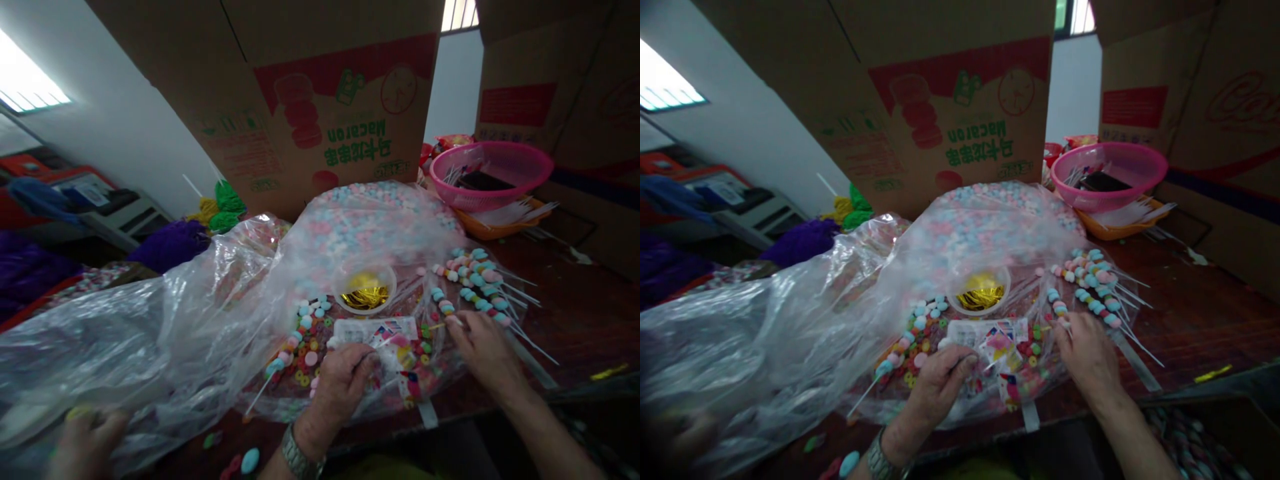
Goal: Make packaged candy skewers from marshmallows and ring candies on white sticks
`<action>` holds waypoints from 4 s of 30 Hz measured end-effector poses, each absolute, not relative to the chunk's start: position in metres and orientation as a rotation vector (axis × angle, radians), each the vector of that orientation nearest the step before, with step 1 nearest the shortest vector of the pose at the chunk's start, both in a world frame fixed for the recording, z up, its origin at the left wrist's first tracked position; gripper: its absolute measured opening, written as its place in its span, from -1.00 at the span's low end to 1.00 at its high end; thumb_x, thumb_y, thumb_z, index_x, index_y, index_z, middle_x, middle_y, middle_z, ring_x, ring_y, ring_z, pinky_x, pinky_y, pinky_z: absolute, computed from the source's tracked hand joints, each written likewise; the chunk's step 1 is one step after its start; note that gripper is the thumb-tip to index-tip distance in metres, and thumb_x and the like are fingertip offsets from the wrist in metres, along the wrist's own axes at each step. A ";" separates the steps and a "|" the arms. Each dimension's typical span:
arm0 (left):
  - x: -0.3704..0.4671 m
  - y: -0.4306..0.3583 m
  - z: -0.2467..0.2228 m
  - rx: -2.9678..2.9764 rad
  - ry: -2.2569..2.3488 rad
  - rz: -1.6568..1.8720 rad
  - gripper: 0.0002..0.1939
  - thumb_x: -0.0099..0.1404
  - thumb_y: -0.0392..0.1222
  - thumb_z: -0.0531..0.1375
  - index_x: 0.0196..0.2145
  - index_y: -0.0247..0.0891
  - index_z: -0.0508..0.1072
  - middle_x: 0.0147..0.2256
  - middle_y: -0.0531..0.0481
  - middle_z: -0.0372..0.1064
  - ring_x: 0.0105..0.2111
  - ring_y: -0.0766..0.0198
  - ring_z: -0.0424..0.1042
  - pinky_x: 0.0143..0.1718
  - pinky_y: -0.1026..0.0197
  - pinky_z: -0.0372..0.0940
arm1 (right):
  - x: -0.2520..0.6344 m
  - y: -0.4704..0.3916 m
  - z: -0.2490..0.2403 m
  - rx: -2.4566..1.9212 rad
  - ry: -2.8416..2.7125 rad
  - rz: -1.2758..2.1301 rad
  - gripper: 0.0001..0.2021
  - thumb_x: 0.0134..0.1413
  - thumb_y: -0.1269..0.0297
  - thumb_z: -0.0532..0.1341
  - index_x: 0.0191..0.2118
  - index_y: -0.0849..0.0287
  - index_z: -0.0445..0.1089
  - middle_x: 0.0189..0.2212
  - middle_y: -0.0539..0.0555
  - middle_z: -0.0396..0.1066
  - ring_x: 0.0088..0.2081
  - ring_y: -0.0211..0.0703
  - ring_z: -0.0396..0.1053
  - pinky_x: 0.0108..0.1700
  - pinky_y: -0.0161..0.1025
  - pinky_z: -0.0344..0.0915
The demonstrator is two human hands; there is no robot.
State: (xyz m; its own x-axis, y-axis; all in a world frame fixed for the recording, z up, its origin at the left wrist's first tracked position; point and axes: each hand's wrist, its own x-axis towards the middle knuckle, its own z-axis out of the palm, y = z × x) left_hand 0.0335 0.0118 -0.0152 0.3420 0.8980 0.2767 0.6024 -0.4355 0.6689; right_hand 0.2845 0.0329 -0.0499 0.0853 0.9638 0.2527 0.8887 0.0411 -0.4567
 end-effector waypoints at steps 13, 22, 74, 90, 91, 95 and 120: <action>0.012 0.025 0.006 2.342 1.175 0.939 -0.81 0.31 -0.20 0.05 -0.25 -0.24 0.45 -0.28 -0.05 0.44 -0.24 0.21 0.34 -0.18 0.13 0.16 | 0.332 0.010 -0.002 -1.128 -2.111 -0.039 -0.79 0.13 0.37 0.06 -0.13 0.14 0.34 -0.33 0.07 0.46 -0.32 -0.17 0.42 -0.25 -0.29 0.30; 0.012 0.024 0.018 2.442 1.170 0.758 -0.80 0.32 -0.19 0.03 -0.25 -0.22 0.44 -0.31 -0.03 0.45 -0.27 0.20 0.33 -0.15 0.11 0.12 | 0.332 0.011 0.021 -1.033 -2.441 -0.224 -0.66 0.02 0.57 -0.04 -0.22 0.12 0.38 -0.49 0.03 0.38 -0.48 -0.19 0.29 -0.40 -0.25 0.13; 0.055 0.021 0.021 2.204 1.212 0.192 0.02 -0.15 0.15 0.34 0.18 -0.27 0.03 -0.13 -0.21 0.39 -0.17 -0.06 0.39 -0.19 0.06 0.25 | 0.249 0.017 -0.016 -0.935 -2.608 0.331 -0.85 0.07 0.36 0.11 -0.46 0.22 0.37 -0.51 0.09 0.38 -0.44 -0.14 0.29 -0.39 -0.23 0.12; 0.038 0.007 0.017 1.808 0.943 0.295 -0.62 0.27 0.03 0.05 -0.10 -0.29 0.35 -0.23 -0.01 0.40 -0.28 0.26 0.34 -0.25 0.30 0.23 | 0.238 0.016 0.001 -0.761 -2.430 0.427 -0.42 -0.05 0.57 0.00 0.17 0.24 0.04 -0.17 0.20 0.37 -0.14 -0.07 0.32 -0.11 -0.09 0.28; 0.038 0.004 0.016 1.781 0.988 0.312 -0.63 0.29 0.04 0.02 -0.13 -0.30 0.36 -0.27 0.00 0.40 -0.33 0.28 0.32 -0.29 0.31 0.23 | 0.239 0.018 0.003 -0.763 -2.405 0.438 -0.43 -0.03 0.57 0.00 0.17 0.22 0.04 -0.11 0.21 0.34 -0.07 -0.06 0.28 -0.06 -0.08 0.26; 0.039 -0.003 0.008 1.705 1.205 0.366 -0.61 0.33 0.04 -0.08 -0.25 -0.30 0.39 -0.38 0.01 0.38 -0.40 0.29 0.30 -0.35 0.30 0.20 | 0.243 0.021 0.000 -1.059 -1.922 0.533 -0.53 0.10 0.33 0.05 0.16 0.16 0.05 -0.03 0.20 0.26 -0.07 -0.07 0.27 -0.05 -0.11 0.26; 0.045 -0.010 -0.001 1.797 1.322 0.489 -0.78 0.29 -0.21 -0.09 -0.47 -0.25 0.24 -0.51 0.10 0.19 -0.46 0.34 0.17 -0.45 0.30 0.05 | 0.202 -0.010 -0.028 -1.339 -1.599 1.043 -0.72 0.11 0.10 0.00 -0.47 0.16 0.26 -0.62 0.00 0.25 -0.59 -0.23 0.22 -0.53 -0.30 0.15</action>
State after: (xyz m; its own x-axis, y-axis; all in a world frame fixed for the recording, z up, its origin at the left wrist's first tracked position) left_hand 0.0451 -0.0098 -0.0006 0.3702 0.9153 -0.1586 0.5911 -0.1004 0.8003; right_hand 0.2018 -0.0101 -0.0281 -0.1323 0.9892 0.0630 0.3412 0.1051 -0.9341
